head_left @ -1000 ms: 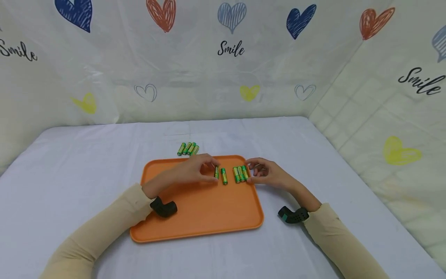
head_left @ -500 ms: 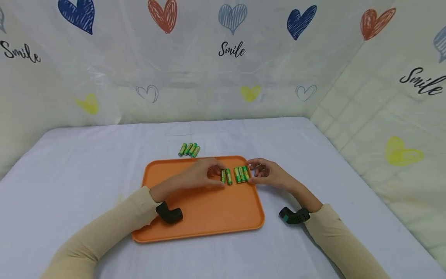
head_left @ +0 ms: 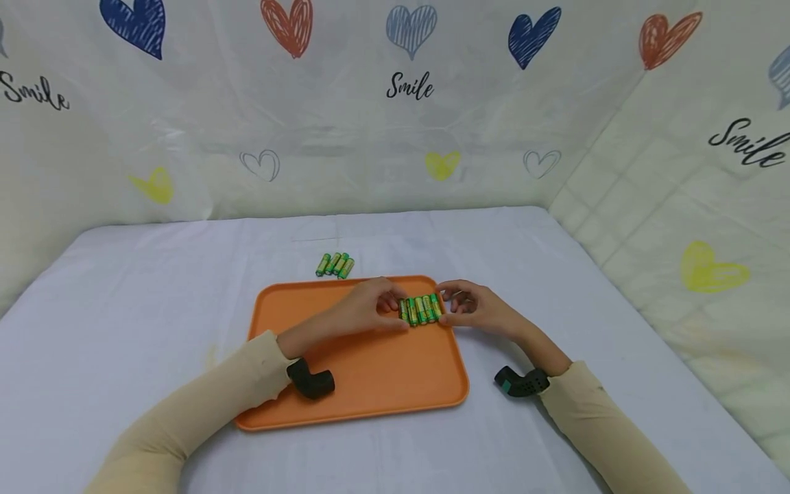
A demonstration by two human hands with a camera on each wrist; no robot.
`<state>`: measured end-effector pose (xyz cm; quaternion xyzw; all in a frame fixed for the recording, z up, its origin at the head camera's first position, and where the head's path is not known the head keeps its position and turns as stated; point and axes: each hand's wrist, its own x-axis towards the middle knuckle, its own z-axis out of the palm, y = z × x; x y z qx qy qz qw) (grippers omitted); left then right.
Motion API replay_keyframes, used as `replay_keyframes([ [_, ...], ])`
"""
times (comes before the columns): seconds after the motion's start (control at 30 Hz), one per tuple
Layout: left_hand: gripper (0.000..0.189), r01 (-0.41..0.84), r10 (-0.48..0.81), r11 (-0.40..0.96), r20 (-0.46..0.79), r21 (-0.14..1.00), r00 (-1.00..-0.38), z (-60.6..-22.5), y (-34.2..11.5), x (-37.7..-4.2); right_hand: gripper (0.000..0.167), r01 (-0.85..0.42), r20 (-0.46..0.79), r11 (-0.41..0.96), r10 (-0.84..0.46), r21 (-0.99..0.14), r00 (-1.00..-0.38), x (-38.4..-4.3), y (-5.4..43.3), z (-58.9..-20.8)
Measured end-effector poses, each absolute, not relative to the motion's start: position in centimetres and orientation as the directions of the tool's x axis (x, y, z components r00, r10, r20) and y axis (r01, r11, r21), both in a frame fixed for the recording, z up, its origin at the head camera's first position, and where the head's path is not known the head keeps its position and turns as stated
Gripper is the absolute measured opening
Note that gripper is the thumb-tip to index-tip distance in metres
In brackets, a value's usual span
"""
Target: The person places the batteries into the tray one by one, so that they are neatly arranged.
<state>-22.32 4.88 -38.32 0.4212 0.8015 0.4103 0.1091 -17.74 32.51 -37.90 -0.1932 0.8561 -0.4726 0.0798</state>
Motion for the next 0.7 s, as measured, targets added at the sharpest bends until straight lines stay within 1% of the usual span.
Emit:
replay_keyframes([
  [0.13,0.047,0.612,0.775,0.293,0.192,0.735,-0.602,-38.37,5.2,-22.27,0.052,-0.248,0.04,0.476,-0.405,-0.843,-0.913,-17.75,32.58,-37.86],
  [0.27,0.051,0.612,0.782,0.292,0.184,0.735,-0.595,-38.34,5.21,-22.2,0.052,-0.243,0.033,0.48,-0.406,-0.843,-0.913,-17.74,32.49,-37.81],
  [0.4,0.051,0.603,0.788,0.293,0.171,0.742,-0.592,-38.17,5.2,-22.27,0.052,-0.244,0.034,0.477,-0.407,-0.844,-0.913,-17.68,32.4,-37.73],
  [0.7,0.057,0.594,0.831,0.278,0.121,0.755,-0.543,-37.66,4.47,-22.57,0.053,-0.248,0.036,0.479,-0.409,-0.842,-0.912,-17.7,32.34,-37.71],
])
